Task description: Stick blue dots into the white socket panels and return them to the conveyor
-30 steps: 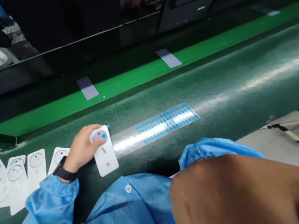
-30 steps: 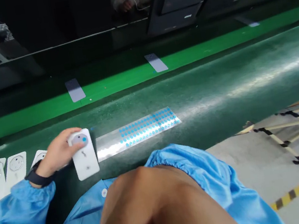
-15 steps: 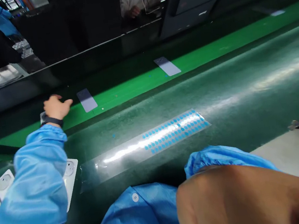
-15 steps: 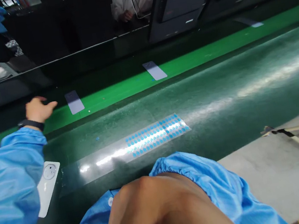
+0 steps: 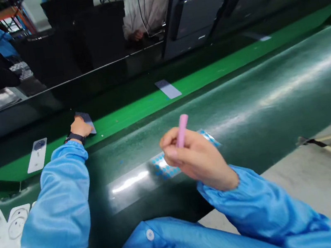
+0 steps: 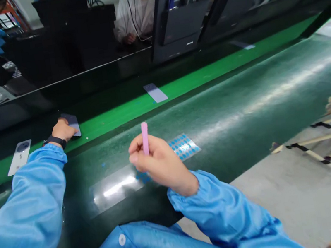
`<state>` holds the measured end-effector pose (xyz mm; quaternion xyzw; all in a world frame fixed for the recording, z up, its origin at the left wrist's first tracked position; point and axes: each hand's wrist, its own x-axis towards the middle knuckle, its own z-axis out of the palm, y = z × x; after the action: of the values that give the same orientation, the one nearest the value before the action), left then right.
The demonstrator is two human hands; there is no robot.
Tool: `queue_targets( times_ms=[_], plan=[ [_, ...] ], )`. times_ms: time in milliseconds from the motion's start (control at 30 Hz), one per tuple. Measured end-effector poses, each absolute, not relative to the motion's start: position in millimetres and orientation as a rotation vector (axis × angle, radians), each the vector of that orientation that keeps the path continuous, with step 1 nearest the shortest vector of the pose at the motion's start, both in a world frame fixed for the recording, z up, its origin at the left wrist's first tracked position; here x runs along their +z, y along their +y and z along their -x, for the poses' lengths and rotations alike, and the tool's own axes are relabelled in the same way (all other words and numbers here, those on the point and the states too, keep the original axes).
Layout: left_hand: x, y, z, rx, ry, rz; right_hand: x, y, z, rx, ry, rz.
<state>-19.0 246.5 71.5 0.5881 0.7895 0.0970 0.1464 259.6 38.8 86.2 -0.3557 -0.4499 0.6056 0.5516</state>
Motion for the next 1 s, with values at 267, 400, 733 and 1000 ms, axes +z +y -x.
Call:
queue_targets(
  times_ms=[267, 400, 733, 1000],
  plan=[
    [108.1, 68.2, 24.4, 0.124, 2.207, -2.166, 20.7, 79.8, -260.3, 1.264, -1.105, 1.229],
    [87.5, -15.3, 4.3, -0.337, 2.177, -2.254, 16.9, 74.8, -253.6, 1.303, -1.35, 1.302],
    [61.6, -73.5, -44.6, -0.56, 1.853, -2.338, 19.5, 66.1, -253.4, 1.605, -1.384, 1.291],
    [48.9, -39.9, -8.5, -0.092, 1.615, -2.471, -1.3, 63.4, -283.5, 1.524, -1.477, 1.261]
  ],
)
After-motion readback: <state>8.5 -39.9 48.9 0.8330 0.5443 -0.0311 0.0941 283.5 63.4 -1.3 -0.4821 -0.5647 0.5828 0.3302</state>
